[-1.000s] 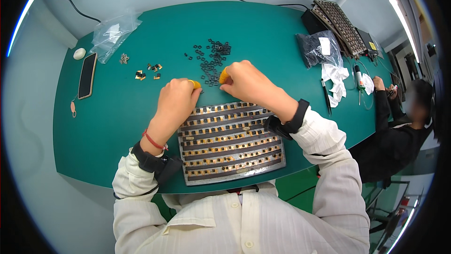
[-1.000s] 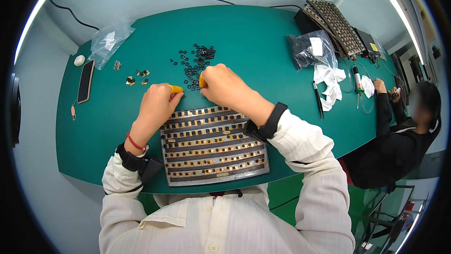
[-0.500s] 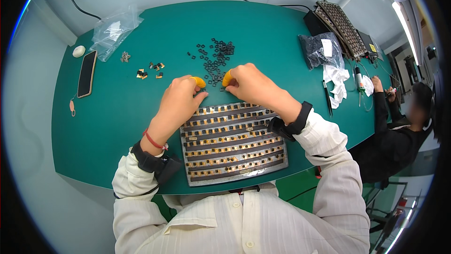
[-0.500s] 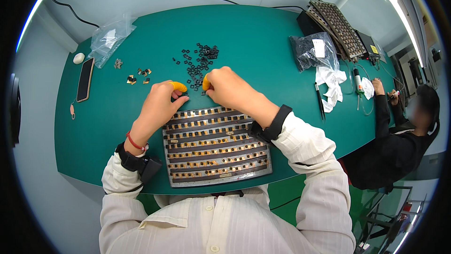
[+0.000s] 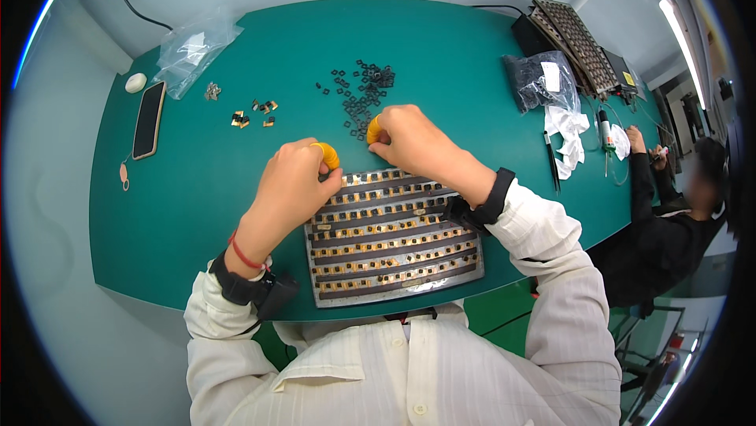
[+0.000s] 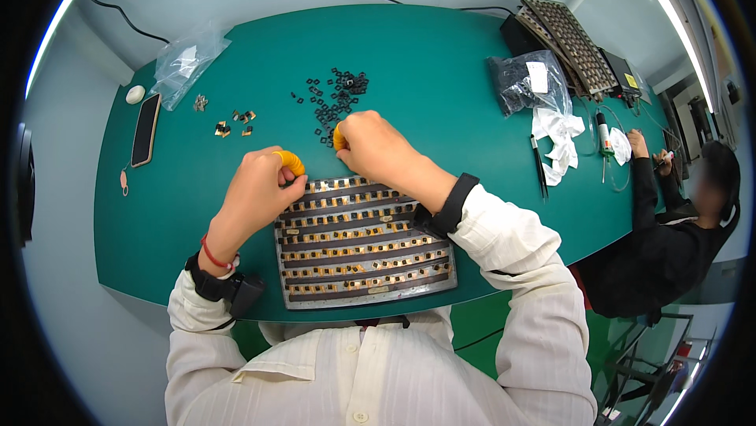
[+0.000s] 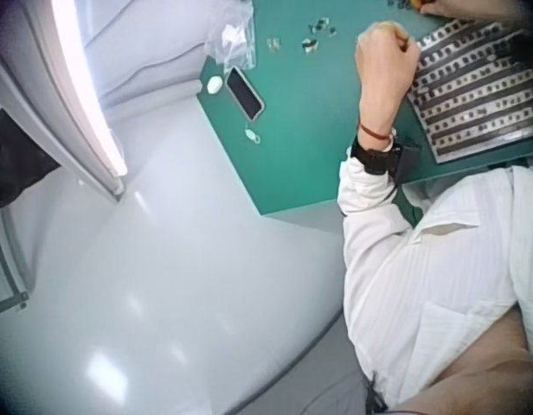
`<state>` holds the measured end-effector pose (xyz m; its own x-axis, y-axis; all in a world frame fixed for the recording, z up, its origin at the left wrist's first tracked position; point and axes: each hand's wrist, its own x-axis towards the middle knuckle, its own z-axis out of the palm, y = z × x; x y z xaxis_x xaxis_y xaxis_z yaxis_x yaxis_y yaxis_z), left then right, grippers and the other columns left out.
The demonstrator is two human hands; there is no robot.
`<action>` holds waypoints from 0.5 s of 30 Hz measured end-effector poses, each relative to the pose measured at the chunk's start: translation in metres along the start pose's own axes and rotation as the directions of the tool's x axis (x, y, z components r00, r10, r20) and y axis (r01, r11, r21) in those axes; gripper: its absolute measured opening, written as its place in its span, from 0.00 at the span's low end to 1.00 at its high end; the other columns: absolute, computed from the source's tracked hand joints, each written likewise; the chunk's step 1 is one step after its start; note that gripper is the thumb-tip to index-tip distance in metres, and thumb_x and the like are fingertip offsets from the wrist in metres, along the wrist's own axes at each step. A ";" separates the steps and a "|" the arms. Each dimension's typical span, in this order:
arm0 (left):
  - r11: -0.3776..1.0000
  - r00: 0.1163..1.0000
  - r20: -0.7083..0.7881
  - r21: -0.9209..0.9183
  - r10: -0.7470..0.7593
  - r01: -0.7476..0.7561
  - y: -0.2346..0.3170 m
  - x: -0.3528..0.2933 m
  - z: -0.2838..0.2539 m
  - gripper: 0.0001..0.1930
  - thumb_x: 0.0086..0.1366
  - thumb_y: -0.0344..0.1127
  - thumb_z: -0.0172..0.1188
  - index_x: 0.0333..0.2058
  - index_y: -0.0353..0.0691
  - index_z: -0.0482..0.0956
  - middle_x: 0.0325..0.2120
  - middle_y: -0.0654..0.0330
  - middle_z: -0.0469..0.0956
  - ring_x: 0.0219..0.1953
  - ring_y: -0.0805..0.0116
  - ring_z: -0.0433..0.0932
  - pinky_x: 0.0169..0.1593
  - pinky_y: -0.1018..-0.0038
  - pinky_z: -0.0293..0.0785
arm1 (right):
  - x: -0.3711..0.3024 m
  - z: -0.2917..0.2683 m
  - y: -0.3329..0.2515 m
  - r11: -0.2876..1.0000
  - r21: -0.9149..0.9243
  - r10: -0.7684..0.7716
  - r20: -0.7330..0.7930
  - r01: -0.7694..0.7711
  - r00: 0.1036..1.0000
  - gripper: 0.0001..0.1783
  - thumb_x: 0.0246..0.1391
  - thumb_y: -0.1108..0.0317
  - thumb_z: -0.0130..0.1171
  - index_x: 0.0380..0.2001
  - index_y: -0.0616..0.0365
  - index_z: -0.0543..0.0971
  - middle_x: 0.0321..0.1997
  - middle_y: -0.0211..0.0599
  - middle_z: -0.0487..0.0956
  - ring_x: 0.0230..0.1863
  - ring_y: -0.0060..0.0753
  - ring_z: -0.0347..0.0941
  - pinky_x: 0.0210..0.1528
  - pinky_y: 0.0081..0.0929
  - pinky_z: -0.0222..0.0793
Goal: The person uses yellow finger cots to pick up small black components from a green table and places them into a grid-like tray. The person works methodically, filling the slots of the tray with the small parts.
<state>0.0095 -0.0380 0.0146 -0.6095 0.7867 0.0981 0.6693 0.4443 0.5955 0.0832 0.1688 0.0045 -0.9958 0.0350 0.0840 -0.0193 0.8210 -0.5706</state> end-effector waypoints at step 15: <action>0.975 0.971 0.135 0.068 0.199 -0.210 0.019 -0.068 0.008 0.08 0.55 0.31 0.67 0.27 0.30 0.81 0.27 0.53 0.75 0.31 0.53 0.76 0.38 0.62 0.74 | -0.096 -0.050 -0.033 0.999 -0.041 -0.012 0.025 0.013 1.000 0.07 0.48 0.76 0.67 0.31 0.67 0.81 0.31 0.44 0.76 0.31 0.43 0.77 0.34 0.34 0.73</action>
<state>0.0668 -0.0794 0.0124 -0.4007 0.9100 0.1063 0.8098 0.2975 0.5057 0.1839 0.1666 0.0566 -0.9974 0.0114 0.0706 -0.0283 0.8438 -0.5359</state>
